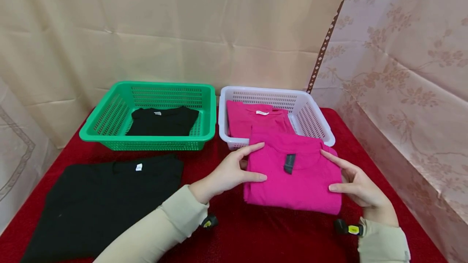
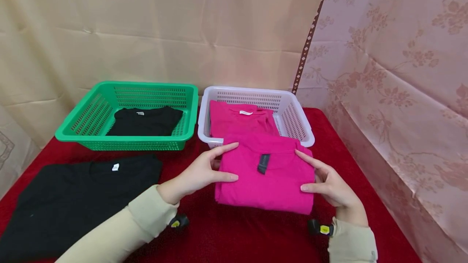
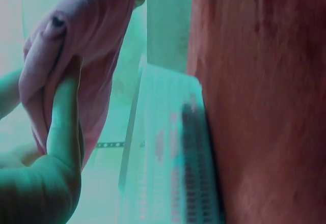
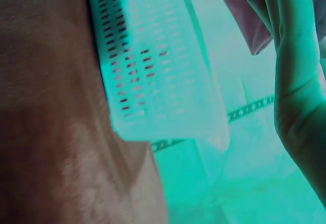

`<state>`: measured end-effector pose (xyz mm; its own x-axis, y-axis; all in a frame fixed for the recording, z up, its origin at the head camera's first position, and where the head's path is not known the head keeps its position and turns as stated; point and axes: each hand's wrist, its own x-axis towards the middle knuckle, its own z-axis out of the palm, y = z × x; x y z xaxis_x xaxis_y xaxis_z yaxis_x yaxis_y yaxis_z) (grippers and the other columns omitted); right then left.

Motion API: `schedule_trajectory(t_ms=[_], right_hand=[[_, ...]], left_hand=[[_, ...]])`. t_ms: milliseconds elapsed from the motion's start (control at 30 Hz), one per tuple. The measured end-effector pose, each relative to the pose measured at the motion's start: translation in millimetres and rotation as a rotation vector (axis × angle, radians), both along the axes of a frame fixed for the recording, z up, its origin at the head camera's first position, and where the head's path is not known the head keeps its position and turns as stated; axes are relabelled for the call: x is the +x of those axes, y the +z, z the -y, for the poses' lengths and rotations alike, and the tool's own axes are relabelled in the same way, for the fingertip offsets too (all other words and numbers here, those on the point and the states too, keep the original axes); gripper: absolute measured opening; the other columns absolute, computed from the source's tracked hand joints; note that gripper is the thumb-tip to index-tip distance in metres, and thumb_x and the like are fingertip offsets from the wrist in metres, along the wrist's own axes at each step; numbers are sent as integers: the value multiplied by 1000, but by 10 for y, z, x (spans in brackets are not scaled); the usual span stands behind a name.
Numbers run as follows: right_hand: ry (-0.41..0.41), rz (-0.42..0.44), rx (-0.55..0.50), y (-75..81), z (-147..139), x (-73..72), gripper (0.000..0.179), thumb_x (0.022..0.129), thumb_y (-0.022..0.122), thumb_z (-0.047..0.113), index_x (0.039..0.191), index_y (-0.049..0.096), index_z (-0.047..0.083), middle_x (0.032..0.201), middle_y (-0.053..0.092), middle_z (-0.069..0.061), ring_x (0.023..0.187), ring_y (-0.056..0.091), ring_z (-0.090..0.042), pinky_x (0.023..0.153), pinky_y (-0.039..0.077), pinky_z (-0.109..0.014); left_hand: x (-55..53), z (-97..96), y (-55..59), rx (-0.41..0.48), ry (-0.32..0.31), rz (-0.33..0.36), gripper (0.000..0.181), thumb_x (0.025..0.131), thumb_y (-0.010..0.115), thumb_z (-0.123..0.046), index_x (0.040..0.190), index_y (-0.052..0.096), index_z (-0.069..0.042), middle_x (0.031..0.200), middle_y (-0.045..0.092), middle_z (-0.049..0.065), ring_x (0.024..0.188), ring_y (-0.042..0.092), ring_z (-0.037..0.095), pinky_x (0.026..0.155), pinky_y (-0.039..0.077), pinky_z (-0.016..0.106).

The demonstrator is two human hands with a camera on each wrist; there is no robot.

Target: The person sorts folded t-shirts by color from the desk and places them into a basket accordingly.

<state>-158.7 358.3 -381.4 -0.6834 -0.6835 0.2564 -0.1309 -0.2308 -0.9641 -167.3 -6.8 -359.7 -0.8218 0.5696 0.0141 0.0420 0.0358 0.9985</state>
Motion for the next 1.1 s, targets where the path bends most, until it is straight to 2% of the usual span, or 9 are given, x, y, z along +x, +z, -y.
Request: schedule_trajectory(t_ms=[67, 167, 333, 433, 667, 900, 1100], right_hand=[[25, -26, 4, 95, 45, -69, 83, 85, 40, -30, 157, 7, -3, 150, 47, -9, 126, 59, -20, 94, 56, -36], [42, -14, 25, 228, 107, -156, 85, 85, 40, -29, 157, 6, -1, 150, 47, -9, 126, 59, -20, 93, 57, -37], [-12, 5, 104, 428, 216, -273, 85, 87, 43, -26, 159, 11, 6, 154, 40, 0, 122, 60, -14, 90, 58, -34], [-40, 10, 120, 543, 288, -365, 85, 88, 44, -25, 159, 14, 9, 152, 40, 1, 120, 61, -13, 88, 58, -32], [-38, 43, 87, 758, 405, -627, 86, 88, 42, -27, 159, 19, 14, 133, 57, -4, 109, 67, -14, 79, 61, -33], [-85, 101, 80, 862, 486, -923, 83, 90, 44, -23, 159, 24, 18, 130, 58, -3, 105, 67, -14, 77, 61, -31], [-138, 174, 69, 869, 521, -1104, 82, 90, 44, -21, 158, 25, 21, 136, 52, 0, 104, 67, -16, 74, 61, -33]], left_hand=[[-55, 68, 52, 14, -21, 49, 81, 86, 75, -6, 155, 34, -20, 133, 59, 16, 103, 70, 20, 86, 59, 33], [-131, 146, 123, 22, -54, 90, 86, 87, 74, -5, 157, 28, -22, 135, 56, 16, 103, 70, 20, 86, 59, 35], [-237, 240, 262, 28, -62, 112, 90, 87, 71, -3, 159, 21, -26, 142, 50, 15, 110, 67, 22, 90, 58, 37], [-307, 284, 364, 25, -39, 97, 92, 87, 72, -3, 159, 20, -28, 142, 50, 15, 112, 67, 23, 89, 58, 38], [-510, 379, 582, 6, 9, 24, 92, 87, 73, -6, 159, 19, -29, 131, 58, 14, 104, 67, 24, 79, 60, 35], [-780, 417, 643, 55, 49, 90, 92, 89, 71, -4, 158, 19, -33, 137, 55, 13, 116, 63, 28, 84, 60, 38], [-971, 384, 621, 82, 105, 140, 92, 88, 72, -2, 157, 23, -36, 144, 51, 9, 120, 60, 27, 76, 61, 31]])
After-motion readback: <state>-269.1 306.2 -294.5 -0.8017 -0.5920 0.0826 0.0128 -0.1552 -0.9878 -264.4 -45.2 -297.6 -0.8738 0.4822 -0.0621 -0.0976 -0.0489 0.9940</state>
